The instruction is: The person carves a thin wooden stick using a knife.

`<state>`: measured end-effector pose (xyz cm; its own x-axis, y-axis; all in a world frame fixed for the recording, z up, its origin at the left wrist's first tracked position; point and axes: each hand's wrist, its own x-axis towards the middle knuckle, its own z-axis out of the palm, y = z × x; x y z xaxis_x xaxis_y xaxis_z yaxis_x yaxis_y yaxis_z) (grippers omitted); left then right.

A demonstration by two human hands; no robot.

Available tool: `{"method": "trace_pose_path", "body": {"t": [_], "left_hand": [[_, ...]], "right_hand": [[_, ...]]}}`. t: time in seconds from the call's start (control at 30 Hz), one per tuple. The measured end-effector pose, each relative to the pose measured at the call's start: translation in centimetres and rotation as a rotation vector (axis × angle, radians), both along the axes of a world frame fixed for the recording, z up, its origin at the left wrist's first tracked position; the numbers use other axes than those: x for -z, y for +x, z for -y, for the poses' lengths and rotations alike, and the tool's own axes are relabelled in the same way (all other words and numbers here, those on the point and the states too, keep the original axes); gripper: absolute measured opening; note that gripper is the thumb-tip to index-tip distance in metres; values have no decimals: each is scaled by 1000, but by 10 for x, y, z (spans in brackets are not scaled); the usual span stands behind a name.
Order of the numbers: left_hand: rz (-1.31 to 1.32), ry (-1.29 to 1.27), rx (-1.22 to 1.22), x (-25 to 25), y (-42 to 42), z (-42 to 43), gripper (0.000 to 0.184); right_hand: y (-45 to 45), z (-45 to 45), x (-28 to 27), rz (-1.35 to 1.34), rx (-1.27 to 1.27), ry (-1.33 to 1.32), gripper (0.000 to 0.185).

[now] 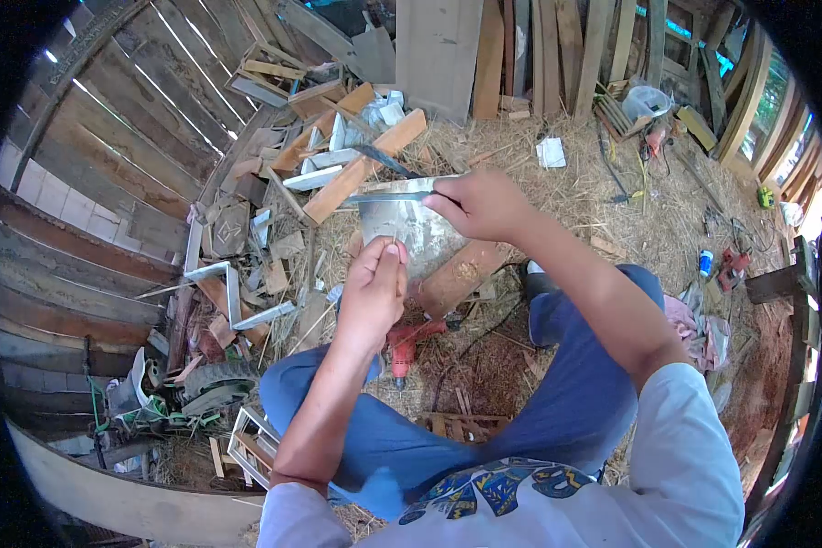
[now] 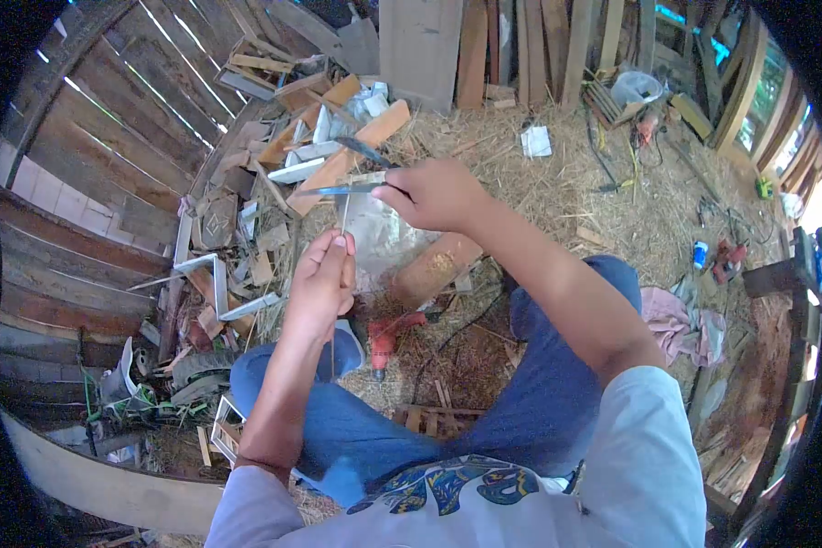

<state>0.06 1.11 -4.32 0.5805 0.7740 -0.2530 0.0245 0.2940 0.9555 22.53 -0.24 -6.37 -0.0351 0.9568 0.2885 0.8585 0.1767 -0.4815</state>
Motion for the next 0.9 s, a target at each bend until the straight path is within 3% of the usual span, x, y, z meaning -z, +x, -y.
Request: {"method": "trace_pose_path", "body": {"t": [0.13, 0.2, 0.23, 0.3, 0.4, 0.5, 0.9], "left_hand": [[-9, 45, 13, 0, -1, -1, 18], [-8, 17, 17, 1, -2, -1, 19], [-9, 14, 22, -1, -3, 2, 19], [3, 32, 17, -10, -1, 4, 20], [-2, 27, 14, -9, -3, 1, 20], [-7, 119, 23, -1, -2, -1, 20], [-12, 161, -22, 12, 0, -7, 19]], "right_hand": [[-1, 2, 0, 120, -107, -71, 40], [14, -8, 17, -18, 92, 30, 41], [30, -14, 7, 38, 166, -34, 41], [35, -12, -3, -39, 168, -9, 41], [12, -2, 8, -143, 114, 70, 40], [-17, 16, -7, 43, -54, 51, 39], [-17, 3, 4, 119, -69, 80, 41]]}}
